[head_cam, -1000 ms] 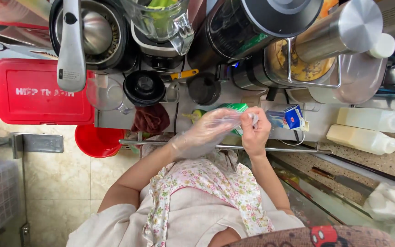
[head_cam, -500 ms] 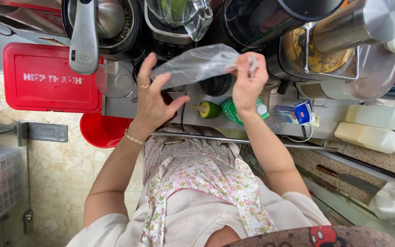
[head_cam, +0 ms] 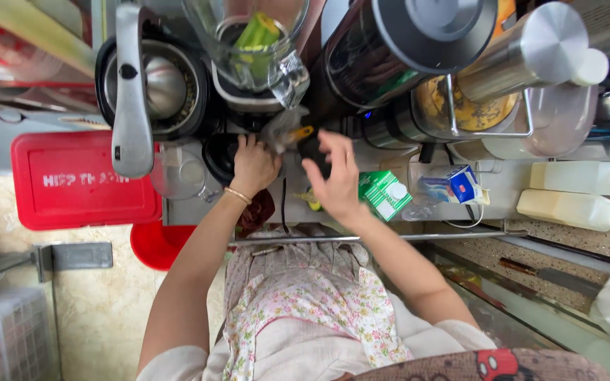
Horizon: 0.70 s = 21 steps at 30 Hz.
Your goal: Preparing an avocado smoothie by peeling the fruit and adding milk and syrup into a blender.
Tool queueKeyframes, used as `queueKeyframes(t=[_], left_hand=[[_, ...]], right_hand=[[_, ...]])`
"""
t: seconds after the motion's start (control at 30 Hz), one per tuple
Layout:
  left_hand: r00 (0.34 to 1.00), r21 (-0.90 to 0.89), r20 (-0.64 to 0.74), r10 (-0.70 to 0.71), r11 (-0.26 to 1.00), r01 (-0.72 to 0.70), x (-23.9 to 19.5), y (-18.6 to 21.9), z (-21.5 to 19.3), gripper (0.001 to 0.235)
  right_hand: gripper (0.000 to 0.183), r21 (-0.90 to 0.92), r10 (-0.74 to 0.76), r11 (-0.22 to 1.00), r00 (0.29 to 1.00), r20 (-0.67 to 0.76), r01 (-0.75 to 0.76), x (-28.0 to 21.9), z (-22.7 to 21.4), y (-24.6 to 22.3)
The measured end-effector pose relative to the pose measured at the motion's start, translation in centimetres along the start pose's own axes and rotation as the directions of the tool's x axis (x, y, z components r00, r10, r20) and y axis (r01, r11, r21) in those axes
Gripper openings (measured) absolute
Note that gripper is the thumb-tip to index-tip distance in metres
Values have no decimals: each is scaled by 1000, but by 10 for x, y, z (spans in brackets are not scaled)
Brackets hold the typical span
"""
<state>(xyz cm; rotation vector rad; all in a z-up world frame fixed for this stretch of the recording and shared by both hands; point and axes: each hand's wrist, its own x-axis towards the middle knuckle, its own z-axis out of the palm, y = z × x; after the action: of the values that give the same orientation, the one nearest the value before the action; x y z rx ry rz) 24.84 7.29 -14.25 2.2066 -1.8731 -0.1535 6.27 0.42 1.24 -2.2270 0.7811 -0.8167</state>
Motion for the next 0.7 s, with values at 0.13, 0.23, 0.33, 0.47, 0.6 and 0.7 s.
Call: queueKeyframes(t=[0.13, 0.23, 0.33, 0.47, 0.6, 0.7], left_hand=[[975, 72, 193, -106, 993, 94, 6, -3, 14, 37], [977, -34, 173, -123, 991, 131, 7, -5, 3, 37], [995, -3, 75, -66, 998, 66, 5, -1, -21, 33], [995, 17, 65, -75, 997, 74, -7, -6, -26, 29], [998, -25, -28, -48, 999, 48, -16, -9, -43, 19], [992, -59, -123, -16, 998, 9, -18, -11, -51, 22]], right_hand=[[46, 369, 453, 577, 662, 598, -728, -70, 41, 33], [58, 443, 517, 136, 445, 731, -886, -85, 76, 56], [38, 631, 519, -323, 426, 741, -705, -80, 117, 85], [20, 662, 421, -574, 519, 744, -483, -78, 164, 125], [10, 652, 515, -691, 421, 747, -313, -54, 173, 116], [6, 729, 605, -579, 407, 684, -365, -61, 190, 130]])
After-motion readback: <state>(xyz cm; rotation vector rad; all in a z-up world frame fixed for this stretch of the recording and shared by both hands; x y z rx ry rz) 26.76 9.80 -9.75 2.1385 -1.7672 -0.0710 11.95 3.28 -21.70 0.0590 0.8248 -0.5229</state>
